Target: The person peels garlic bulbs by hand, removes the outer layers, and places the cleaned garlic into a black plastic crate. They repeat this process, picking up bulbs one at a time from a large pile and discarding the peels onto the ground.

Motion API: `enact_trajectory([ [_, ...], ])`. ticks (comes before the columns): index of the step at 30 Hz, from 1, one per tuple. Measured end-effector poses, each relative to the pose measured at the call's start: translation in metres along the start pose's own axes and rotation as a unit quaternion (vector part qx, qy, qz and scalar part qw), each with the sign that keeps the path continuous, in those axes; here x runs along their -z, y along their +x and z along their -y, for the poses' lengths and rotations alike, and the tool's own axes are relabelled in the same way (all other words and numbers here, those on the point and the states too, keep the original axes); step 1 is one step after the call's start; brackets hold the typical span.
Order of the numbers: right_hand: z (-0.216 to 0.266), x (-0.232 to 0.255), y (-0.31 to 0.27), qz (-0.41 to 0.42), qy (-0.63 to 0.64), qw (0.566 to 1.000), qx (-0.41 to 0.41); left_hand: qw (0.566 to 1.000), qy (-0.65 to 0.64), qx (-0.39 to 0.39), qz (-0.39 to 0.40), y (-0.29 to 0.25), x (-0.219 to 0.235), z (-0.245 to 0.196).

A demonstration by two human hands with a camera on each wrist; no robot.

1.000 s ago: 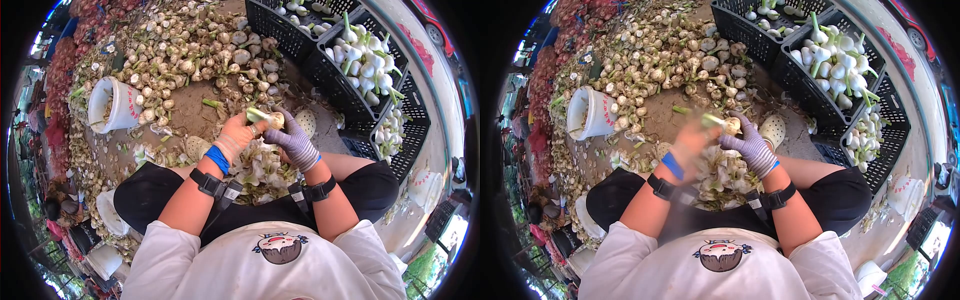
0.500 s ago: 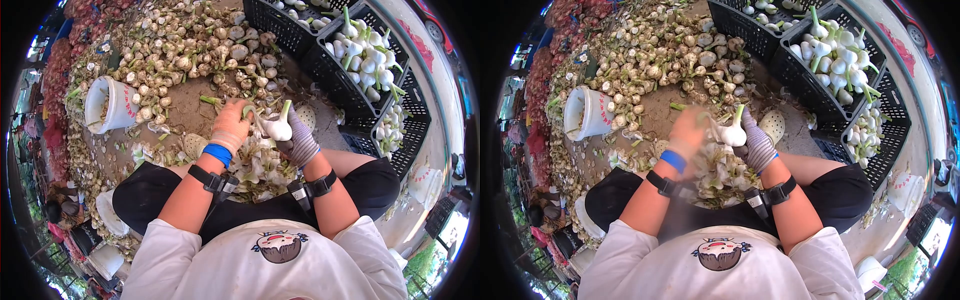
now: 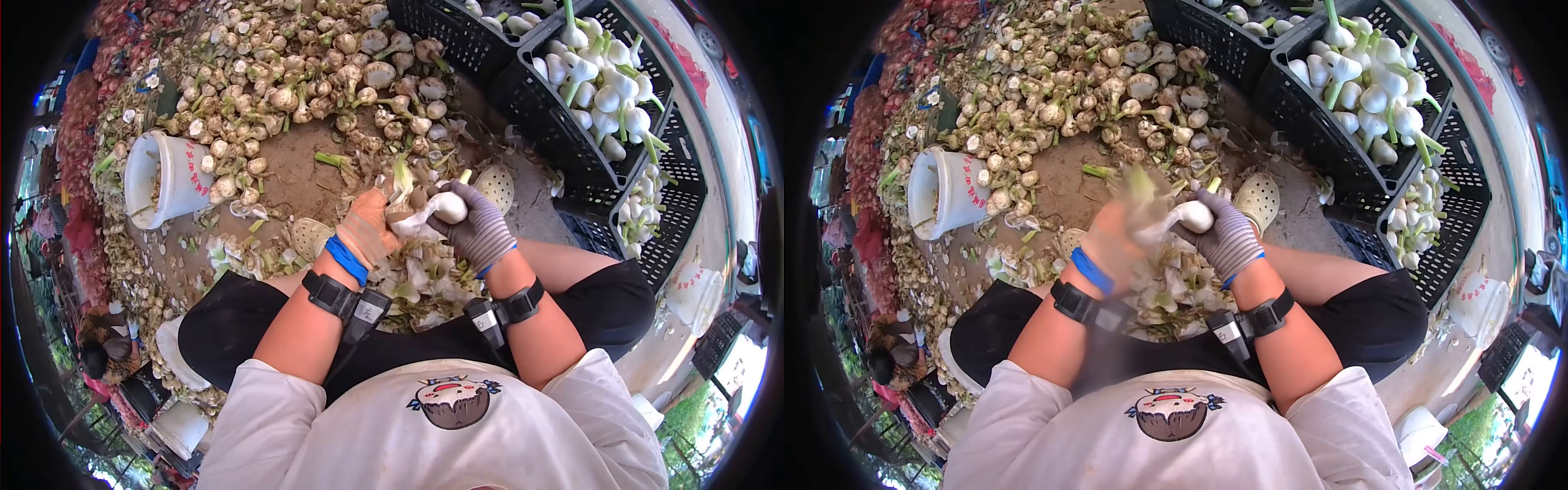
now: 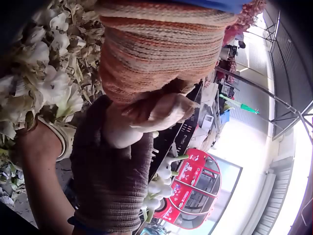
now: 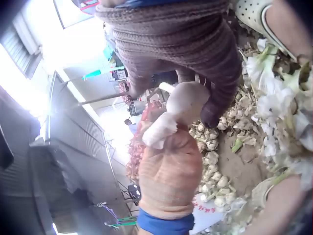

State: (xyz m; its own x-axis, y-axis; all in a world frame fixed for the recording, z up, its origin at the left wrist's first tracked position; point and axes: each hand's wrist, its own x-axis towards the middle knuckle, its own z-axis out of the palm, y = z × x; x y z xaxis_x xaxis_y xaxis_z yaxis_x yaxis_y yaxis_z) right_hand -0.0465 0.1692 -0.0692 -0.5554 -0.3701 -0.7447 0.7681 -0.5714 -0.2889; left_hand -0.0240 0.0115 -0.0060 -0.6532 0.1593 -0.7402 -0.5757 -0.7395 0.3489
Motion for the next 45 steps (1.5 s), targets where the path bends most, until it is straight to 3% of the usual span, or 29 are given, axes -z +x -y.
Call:
enact_trajectory([
  [1,0.004,0.005,0.005,-0.007,0.091,0.996,-0.017,1.0,-0.001,0.002,-0.001,0.003,0.0,-0.001],
  [2,0.009,0.012,0.012,-0.002,0.121,0.992,-0.02,0.99,0.128,0.061,-0.008,0.007,0.001,-0.002],
  [4,0.036,-0.007,-0.01,0.067,0.164,0.983,0.04,0.911,0.375,0.17,-0.019,0.02,0.003,-0.008],
  [5,0.056,-0.009,-0.022,0.161,0.233,0.955,0.091,0.667,0.731,0.059,0.129,0.08,0.059,0.001],
  [6,0.081,-0.012,-0.04,0.226,0.245,0.933,0.139,0.589,0.806,-0.027,0.055,0.125,0.105,0.009],
  [7,0.1,0.017,-0.031,0.469,0.357,0.805,0.076,0.496,0.861,-0.11,-0.021,0.15,0.128,0.011],
  [9,0.117,-0.003,-0.057,0.464,0.228,0.835,0.188,0.544,0.801,-0.144,-0.203,0.127,0.071,-0.032],
  [10,0.115,-0.001,-0.05,0.416,0.218,0.864,0.182,0.544,0.802,-0.145,-0.198,0.139,0.072,-0.037],
  [12,0.094,-0.002,-0.032,0.259,0.186,0.931,0.177,0.466,0.843,-0.208,-0.172,0.17,0.088,-0.045],
  [13,0.086,-0.009,-0.025,0.175,0.143,0.961,0.156,0.468,0.842,-0.21,-0.166,0.187,0.095,-0.05],
  [15,0.07,-0.01,-0.008,0.157,0.014,0.98,0.125,0.504,0.851,-0.131,-0.072,0.207,0.108,-0.058],
  [17,0.059,-0.009,0.01,0.053,-0.131,0.983,0.114,0.549,0.812,-0.171,-0.099,0.199,0.105,-0.058],
  [18,0.052,-0.012,0.015,-0.006,-0.215,0.963,0.163,0.793,0.585,-0.123,-0.119,0.182,0.093,-0.057],
  [19,0.046,-0.016,0.019,-0.061,-0.297,0.929,0.211,0.946,0.291,-0.066,-0.129,0.164,0.081,-0.055],
  [21,0.025,-0.018,0.028,-0.04,-0.418,0.858,0.295,0.966,0.235,-0.032,-0.101,0.125,0.056,-0.041],
  [23,0.011,-0.023,0.026,-0.066,-0.653,0.636,0.407,0.991,0.125,0.037,-0.033,0.085,0.029,-0.018],
  [25,0.004,-0.025,0.021,-0.035,-0.66,0.645,0.383,0.993,0.021,0.104,0.043,0.06,0.017,-0.008],
  [26,0.002,-0.025,0.017,-0.031,-0.688,0.626,0.366,0.914,0.344,-0.175,0.121,0.113,0.086,0.027],
  [27,0.001,-0.025,0.011,-0.028,-0.715,0.605,0.349,0.911,0.348,-0.182,0.123,0.101,0.077,0.022],
  [30,-0.002,-0.029,-0.01,0.019,-0.711,0.597,0.372,0.95,0.286,-0.105,-0.063,0.026,0.011,-0.009],
  [32,-0.004,-0.025,-0.019,0.041,-0.714,0.576,0.396,0.948,0.297,-0.094,-0.06,0.014,0.01,-0.008],
  [36,-0.006,-0.019,-0.03,0.05,-0.7,0.58,0.414,0.942,0.315,-0.103,-0.046,0.003,0.013,-0.002],
  [38,-0.01,-0.014,-0.023,0.102,-0.481,0.787,0.372,0.945,0.3,-0.125,-0.034,0.001,0.014,0.001],
  [39,-0.007,-0.016,-0.027,0.105,-0.484,0.786,0.371,0.94,0.309,-0.145,-0.017,-0.002,0.013,0.002],
  [40,-0.003,-0.017,-0.032,0.09,-0.306,0.921,0.224,0.934,0.318,-0.164,0.0,-0.005,0.012,0.003],
  [41,0.002,-0.02,-0.035,0.067,-0.108,0.99,0.06,0.934,0.316,-0.167,-0.002,-0.005,0.013,0.007],
  [43,0.007,-0.009,-0.027,0.101,-0.173,0.98,-0.005,0.889,0.402,-0.198,0.093,-0.004,0.016,0.015],
  [44,0.0,-0.012,-0.024,0.047,-0.296,0.932,0.204,0.861,0.454,-0.185,0.133,-0.003,0.017,0.014],
  [45,-0.007,-0.015,-0.023,-0.011,-0.399,0.826,0.399,0.861,0.455,-0.184,0.133,-0.002,0.019,0.014],
])
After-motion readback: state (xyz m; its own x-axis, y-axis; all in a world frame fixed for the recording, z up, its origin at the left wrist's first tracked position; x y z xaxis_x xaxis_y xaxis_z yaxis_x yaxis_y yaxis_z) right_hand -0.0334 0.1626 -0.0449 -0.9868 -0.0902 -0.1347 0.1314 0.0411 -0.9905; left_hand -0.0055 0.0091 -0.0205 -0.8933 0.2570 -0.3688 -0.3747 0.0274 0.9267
